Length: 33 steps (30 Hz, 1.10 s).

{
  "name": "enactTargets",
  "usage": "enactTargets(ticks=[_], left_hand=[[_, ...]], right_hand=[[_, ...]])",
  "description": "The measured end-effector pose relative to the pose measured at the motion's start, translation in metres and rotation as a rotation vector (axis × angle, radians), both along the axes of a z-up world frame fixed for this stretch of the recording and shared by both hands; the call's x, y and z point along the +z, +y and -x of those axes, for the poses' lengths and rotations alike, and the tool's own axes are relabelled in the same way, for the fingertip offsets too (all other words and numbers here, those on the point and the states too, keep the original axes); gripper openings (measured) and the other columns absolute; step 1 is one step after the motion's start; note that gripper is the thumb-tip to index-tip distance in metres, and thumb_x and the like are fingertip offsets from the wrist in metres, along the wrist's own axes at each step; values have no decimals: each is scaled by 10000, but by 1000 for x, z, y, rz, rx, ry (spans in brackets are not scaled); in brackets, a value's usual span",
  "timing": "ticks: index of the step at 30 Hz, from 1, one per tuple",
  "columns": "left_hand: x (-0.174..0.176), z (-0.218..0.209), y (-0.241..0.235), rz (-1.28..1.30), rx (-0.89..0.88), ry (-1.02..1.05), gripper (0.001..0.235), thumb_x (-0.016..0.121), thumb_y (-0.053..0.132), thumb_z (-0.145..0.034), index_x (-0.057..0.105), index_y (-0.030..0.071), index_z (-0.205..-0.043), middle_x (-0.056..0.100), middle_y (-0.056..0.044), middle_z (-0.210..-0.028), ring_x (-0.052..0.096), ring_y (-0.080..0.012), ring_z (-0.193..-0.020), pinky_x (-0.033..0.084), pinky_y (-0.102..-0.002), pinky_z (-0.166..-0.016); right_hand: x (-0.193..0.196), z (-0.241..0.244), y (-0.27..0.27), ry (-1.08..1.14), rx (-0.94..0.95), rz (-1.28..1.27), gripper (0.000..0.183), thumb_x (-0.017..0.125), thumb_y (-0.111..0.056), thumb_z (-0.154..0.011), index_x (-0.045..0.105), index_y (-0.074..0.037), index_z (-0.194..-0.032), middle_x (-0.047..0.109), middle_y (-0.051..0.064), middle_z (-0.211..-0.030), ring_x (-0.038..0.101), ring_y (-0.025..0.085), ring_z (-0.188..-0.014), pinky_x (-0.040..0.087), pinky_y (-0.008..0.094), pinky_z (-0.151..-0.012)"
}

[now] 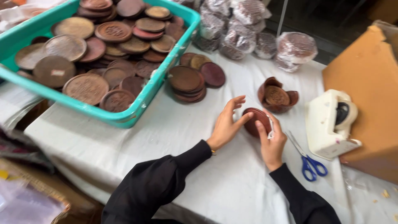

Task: The recorder is sorting through a bin of carved wooden coasters and wiping one clean with a cloth.

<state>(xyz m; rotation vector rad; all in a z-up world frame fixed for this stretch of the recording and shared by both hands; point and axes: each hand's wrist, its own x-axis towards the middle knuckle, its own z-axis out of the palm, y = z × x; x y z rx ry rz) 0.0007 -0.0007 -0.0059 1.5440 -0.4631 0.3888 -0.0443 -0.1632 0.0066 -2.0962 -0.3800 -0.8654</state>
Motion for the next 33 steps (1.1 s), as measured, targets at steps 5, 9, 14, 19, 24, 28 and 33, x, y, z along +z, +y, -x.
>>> enactTargets(ticks=[5, 9, 14, 19, 24, 28, 33], left_hand=[[-4, -8, -1, -115, -90, 164, 465, 727, 294, -952, 630, 48, -1335, 721, -144, -1236, 735, -225, -1032, 611, -343, -861], [8, -17, 12, -184, -10, 282, 427, 767, 326, -906, 724, 42, -1223, 798, -152, -1034, 760, -206, -850, 614, -327, -737], [25, -32, 31, 145, 123, 327, 501, 774, 302, -873, 668, 4, -1262, 749, -123, -1088, 735, -151, -809, 635, -279, -640], [38, -82, 8, 305, 78, 305, 537, 771, 275, -878, 659, -41, -1297, 741, -126, -1116, 729, -143, -876, 631, -279, -699], [8, -173, -65, 402, -154, 308, 538, 788, 245, -899, 662, -123, -1271, 722, -169, -1131, 734, -178, -927, 633, -286, -748], [27, -176, -79, 204, -114, 432, 610, 771, 272, -955, 544, -120, -1364, 697, -253, -1193, 731, -229, -927, 624, -317, -725], [31, -162, -18, 27, 51, 228, 555, 709, 270, -961, 567, -30, -1406, 726, -212, -1234, 740, -217, -905, 599, -312, -703]], right_hand=[[-11, -11, -13, 166, 5, -250, 358, 725, -224, -982, 667, 42, -1214, 753, 120, -1085, 682, 163, -985, 547, 291, -882], [-39, -30, -34, 197, -67, -198, 323, 609, -280, -1088, 703, 7, -1201, 742, 91, -1064, 674, 133, -987, 519, 261, -881], [-2, -5, -4, 443, -96, 12, 262, 652, -306, -989, 749, -132, -1160, 769, 53, -770, 717, 147, -648, 527, 292, -618], [1, -1, 4, 121, 8, 219, 162, 705, -211, -935, 769, -113, -1046, 790, 41, -971, 746, 190, -767, 561, 300, -647], [6, 0, 3, 138, -10, 240, 156, 723, -224, -909, 781, -117, -1007, 787, 53, -975, 753, 207, -770, 573, 309, -664], [10, 4, 5, 195, -28, 208, 160, 727, -231, -903, 782, -116, -1000, 789, 58, -936, 757, 216, -759, 577, 318, -670], [7, 0, 0, 224, 0, 220, 143, 724, -230, -908, 787, -134, -992, 794, 42, -964, 741, 216, -707, 572, 321, -650]])
